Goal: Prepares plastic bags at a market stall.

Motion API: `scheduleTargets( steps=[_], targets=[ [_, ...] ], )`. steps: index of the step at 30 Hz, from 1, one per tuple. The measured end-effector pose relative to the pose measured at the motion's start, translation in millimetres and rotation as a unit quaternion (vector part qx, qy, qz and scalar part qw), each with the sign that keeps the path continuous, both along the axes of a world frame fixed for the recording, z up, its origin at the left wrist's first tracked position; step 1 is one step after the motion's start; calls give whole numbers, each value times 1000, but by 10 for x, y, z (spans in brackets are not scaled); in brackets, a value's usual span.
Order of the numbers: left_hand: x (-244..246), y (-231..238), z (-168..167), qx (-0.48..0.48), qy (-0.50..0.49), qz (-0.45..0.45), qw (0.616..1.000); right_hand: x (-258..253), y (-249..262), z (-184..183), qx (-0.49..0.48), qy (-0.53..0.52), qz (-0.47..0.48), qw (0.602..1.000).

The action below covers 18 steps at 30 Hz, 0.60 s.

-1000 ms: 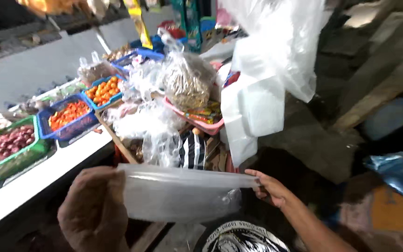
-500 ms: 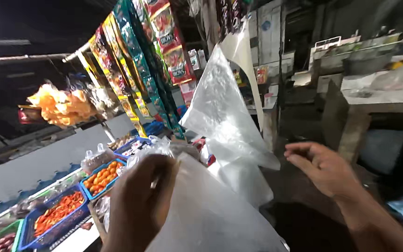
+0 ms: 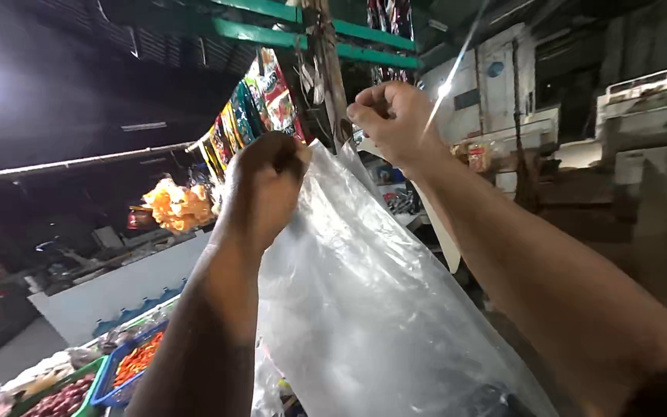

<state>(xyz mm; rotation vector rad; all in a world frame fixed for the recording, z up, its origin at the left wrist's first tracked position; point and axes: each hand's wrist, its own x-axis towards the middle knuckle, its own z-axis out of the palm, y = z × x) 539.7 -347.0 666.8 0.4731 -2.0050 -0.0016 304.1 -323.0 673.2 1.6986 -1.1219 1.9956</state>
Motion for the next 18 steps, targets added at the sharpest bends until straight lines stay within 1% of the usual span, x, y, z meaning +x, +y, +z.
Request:
scheduleTargets(
  steps=[5,8,11,14,16,18],
  targets=[
    [-200,-98,164,-38,-29,-5,999,15,-119,126,48,-50,31,997],
    [-334,-169,293,-15,-27,1,1000,-45,-147,140,38,-34,68,996],
    [-450,-188,424,-10,-49,16,999,-84,-125,153,45,-6,63,997],
    [-579,-288,494,-24,-47,-19,998,-137,-133,168,56,-3,101,993],
    [-666,-348,525,-31,-45,-42,998,-179,-175,165,46,1,120,992],
    [-734,-366,566,-35,-53,-39,997,-216,-206,165,37,13,122,992]
  ],
)
